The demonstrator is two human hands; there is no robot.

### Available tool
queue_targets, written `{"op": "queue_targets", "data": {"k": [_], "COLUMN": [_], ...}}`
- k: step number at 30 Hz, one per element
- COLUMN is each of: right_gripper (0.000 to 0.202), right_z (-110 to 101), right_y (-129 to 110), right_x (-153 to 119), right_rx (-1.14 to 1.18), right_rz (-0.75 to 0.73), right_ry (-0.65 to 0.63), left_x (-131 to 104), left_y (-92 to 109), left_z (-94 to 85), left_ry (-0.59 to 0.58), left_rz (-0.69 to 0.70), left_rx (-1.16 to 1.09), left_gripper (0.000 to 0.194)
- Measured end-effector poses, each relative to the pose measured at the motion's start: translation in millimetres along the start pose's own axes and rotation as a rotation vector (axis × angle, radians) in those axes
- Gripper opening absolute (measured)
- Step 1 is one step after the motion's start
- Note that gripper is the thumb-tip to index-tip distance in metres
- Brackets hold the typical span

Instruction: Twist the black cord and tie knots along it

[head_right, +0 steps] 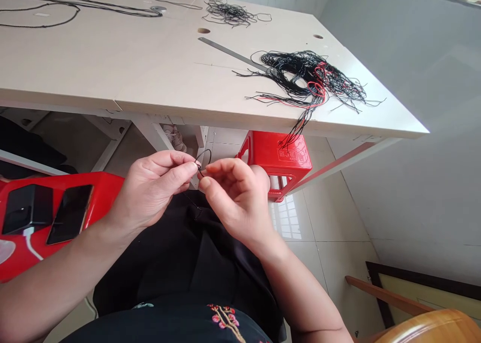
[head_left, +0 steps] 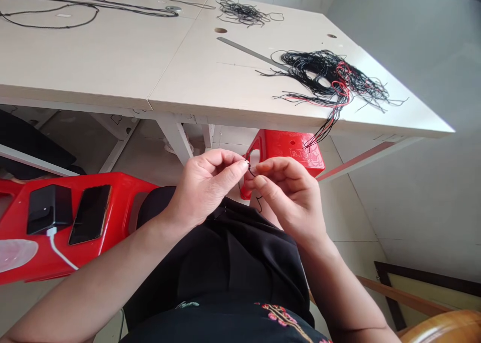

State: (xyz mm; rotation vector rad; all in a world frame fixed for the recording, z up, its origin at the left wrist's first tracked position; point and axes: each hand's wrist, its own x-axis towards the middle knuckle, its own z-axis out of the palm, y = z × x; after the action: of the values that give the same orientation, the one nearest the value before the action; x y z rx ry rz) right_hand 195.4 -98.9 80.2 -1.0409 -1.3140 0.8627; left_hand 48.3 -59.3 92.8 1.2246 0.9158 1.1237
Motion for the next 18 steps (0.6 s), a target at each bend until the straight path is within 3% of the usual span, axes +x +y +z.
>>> {"op": "queue_targets", "data": {"k": [2, 5, 11, 18], "right_gripper": [0.012, 0.009, 0.004, 0.007], "right_z": [3.7, 8.0, 14.8, 17.3], "right_y": [1.9, 5.1, 10.2, 17.5], "right_x": [0.0, -1.5, -4.9, -4.6], "right_rx": [0.068, -0.076, -0.406, -0.655], "right_rz": [0.028, -0.019, -0.206, -0.436], "right_ry": [-0.003, 0.053, 0.204, 0.299], "left_x": [-0.8, -1.3, 0.5, 0.4], "left_y": [0.1, 1.5, 5.7, 7.0], "left_z": [2.8, 6.6, 11.6, 15.3], "left_ry": [-0.022, -0.034, 0.049, 0.09], "left_rz": [-0.007, -0.047, -0.324, -0.407], "left_rx": [-0.024, -0.088, -0.295, -0.351], "left_gripper": [0.008, 0.012, 0.008, 0.008]}}
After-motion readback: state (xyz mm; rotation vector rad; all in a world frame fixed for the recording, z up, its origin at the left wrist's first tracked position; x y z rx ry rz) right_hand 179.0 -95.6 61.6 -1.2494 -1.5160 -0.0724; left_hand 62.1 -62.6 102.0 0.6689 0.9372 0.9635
